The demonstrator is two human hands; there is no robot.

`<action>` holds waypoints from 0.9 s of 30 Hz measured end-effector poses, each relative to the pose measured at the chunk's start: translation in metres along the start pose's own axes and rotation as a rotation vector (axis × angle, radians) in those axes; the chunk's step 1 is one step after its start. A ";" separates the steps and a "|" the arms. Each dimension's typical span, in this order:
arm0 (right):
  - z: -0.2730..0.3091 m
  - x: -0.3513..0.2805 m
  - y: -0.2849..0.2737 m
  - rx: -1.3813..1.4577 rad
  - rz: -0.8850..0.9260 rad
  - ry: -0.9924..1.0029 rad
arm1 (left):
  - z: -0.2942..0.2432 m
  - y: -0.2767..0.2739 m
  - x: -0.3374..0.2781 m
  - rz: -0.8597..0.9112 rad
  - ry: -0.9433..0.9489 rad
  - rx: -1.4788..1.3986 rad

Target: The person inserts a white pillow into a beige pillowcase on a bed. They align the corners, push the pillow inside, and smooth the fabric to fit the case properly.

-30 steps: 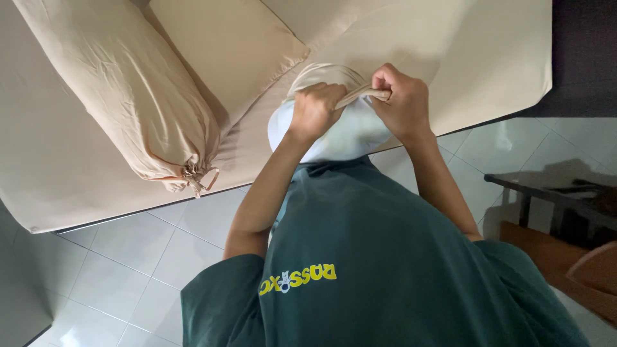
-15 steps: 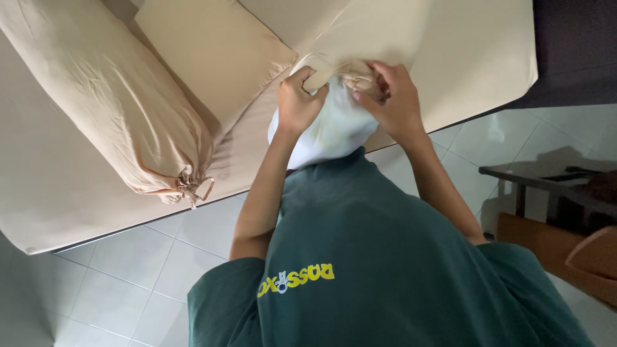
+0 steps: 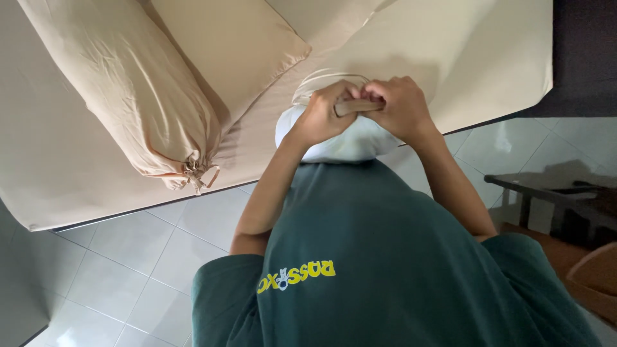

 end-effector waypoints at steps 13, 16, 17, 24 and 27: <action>0.000 -0.058 0.001 0.227 -0.001 0.135 | 0.043 0.002 -0.037 0.357 -0.025 0.209; 0.021 -0.058 0.007 0.135 0.024 0.034 | 0.104 0.026 -0.068 0.321 -0.120 0.432; 0.031 -0.055 0.005 0.142 0.025 -0.002 | 0.113 0.022 -0.074 0.240 -0.153 0.573; -0.008 -0.049 -0.035 0.183 -0.050 0.039 | -0.023 0.021 -0.044 -0.007 -0.061 0.719; -0.071 -0.090 -0.012 0.454 -0.248 0.187 | -0.071 0.049 -0.027 0.102 0.058 0.513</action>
Point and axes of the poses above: each hand's wrist, its own x-axis towards the middle knuckle, its own y-axis out of the palm, z = x × y, the point moved 9 cm from there along x, towards the middle knuckle, and after that the axes turned 4 degrees about z, right-handed, at the moved point
